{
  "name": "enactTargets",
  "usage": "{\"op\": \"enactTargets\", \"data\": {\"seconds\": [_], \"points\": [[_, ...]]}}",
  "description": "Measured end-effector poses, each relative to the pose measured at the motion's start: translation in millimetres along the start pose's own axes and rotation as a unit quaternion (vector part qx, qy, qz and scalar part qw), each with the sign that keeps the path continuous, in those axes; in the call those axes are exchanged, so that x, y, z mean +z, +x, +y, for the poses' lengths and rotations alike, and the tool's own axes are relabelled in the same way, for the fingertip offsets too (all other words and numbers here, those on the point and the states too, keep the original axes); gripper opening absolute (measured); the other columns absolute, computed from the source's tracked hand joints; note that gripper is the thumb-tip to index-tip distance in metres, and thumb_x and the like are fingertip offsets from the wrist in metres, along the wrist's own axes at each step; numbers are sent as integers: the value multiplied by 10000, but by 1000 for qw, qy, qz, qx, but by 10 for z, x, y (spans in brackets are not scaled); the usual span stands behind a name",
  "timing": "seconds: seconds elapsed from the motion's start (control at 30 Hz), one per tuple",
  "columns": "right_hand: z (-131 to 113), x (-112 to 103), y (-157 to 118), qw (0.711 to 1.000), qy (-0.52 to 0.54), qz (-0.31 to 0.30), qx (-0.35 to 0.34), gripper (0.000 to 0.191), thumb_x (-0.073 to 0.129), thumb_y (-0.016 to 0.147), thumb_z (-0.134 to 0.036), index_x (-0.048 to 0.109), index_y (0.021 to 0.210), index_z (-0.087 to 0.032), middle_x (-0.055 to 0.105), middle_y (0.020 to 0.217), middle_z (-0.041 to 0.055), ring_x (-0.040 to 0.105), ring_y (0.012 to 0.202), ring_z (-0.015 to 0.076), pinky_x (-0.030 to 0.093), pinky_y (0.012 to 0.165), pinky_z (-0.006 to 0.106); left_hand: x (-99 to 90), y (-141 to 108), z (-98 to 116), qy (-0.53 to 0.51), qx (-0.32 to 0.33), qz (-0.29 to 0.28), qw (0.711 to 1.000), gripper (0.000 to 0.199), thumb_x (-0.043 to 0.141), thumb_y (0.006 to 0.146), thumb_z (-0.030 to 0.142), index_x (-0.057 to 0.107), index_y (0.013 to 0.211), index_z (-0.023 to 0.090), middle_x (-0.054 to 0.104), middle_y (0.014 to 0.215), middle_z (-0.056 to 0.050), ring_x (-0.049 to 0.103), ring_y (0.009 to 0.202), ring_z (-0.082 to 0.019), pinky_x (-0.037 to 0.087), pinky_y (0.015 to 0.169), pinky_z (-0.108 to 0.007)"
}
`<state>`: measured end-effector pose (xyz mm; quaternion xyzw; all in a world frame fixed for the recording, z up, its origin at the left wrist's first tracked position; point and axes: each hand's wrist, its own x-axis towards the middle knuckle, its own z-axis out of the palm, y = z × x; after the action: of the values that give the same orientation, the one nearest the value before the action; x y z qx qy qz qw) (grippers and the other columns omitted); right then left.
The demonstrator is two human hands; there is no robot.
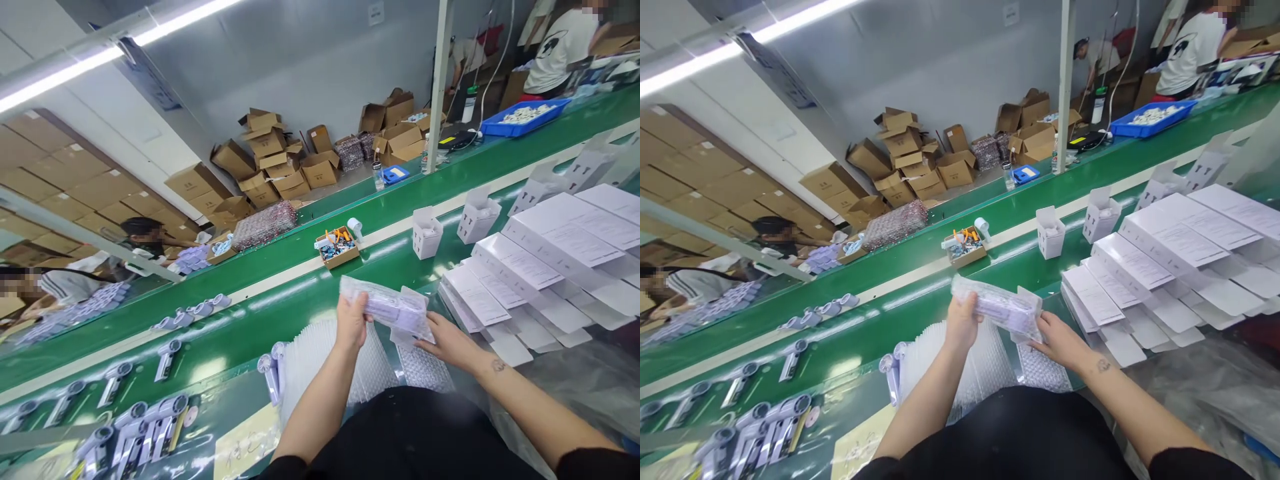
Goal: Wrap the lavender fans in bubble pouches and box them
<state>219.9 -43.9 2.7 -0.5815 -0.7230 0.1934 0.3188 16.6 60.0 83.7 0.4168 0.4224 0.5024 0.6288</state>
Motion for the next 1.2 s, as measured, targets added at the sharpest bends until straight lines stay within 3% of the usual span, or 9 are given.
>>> {"op": "enactTargets", "data": {"seconds": [0.2,0.4,0.53,0.67,0.83,0.93,1.03,1.13,1.2], "points": [[37,297,80,999,20,29,-27,175,597,786,-320,609,926,-215,459,961,79,541,858,210,510,808,386,-30,-170,-236,276,107,49,954,427,685,711,445,468,958,174,580,794,-27,575,629,-148,465,579,-269],[39,538,-13,995,18,97,-25,230,590,802,-334,606,995,-210,376,1138,118,564,953,235,510,865,420,124,-200,-314,524,252,10,814,376,528,840,406,518,1107,141,570,952,-145,544,914,-269,434,812,-403],[-10,655,35,992,22,113,-50,269,548,820,-257,545,1085,-206,366,1204,143,496,1104,273,500,884,428,221,-288,-439,634,257,-29,729,353,434,884,394,573,1134,186,545,895,-142,521,866,-271,439,742,-381],[66,681,5,989,23,138,-47,277,563,794,-253,514,1060,-194,377,1196,155,481,1125,297,489,879,462,134,-503,-599,667,209,-87,709,417,450,868,456,551,1212,243,552,984,-141,512,897,-269,442,757,-382],[159,750,-57,992,50,91,-66,337,535,801,-253,429,1115,-191,336,1295,183,436,1195,303,466,906,472,6,-592,-636,718,151,-146,664,557,571,733,602,548,1226,343,388,1360,-123,337,1187,-412,294,921,-614],[116,644,143,995,69,53,-57,335,517,797,-238,424,1115,-182,395,1263,184,448,1183,294,472,883,444,-6,-530,-536,688,143,-141,698,517,595,722,595,572,1193,383,322,1419,-88,244,1265,-419,203,977,-644],[64,322,602,996,85,26,-22,345,581,759,-304,467,1066,-197,510,1155,135,512,1090,279,475,831,394,-120,-485,-355,609,163,-41,775,351,532,822,494,646,1102,317,389,1359,-102,287,1275,-335,267,1006,-535],[126,-12,1227,996,62,-5,71,431,675,667,-346,493,1027,-195,616,924,77,599,811,240,467,669,336,-449,-515,-234,506,153,72,846,288,487,868,398,690,954,212,580,1103,-116,482,1113,-245,368,946,-411],[270,-109,1645,991,31,-26,131,500,705,635,-353,502,1057,-179,638,824,72,601,703,229,427,593,317,-791,-564,-226,439,86,147,882,295,500,849,396,687,837,168,643,865,-84,577,901,-211,431,832,-350]]}}
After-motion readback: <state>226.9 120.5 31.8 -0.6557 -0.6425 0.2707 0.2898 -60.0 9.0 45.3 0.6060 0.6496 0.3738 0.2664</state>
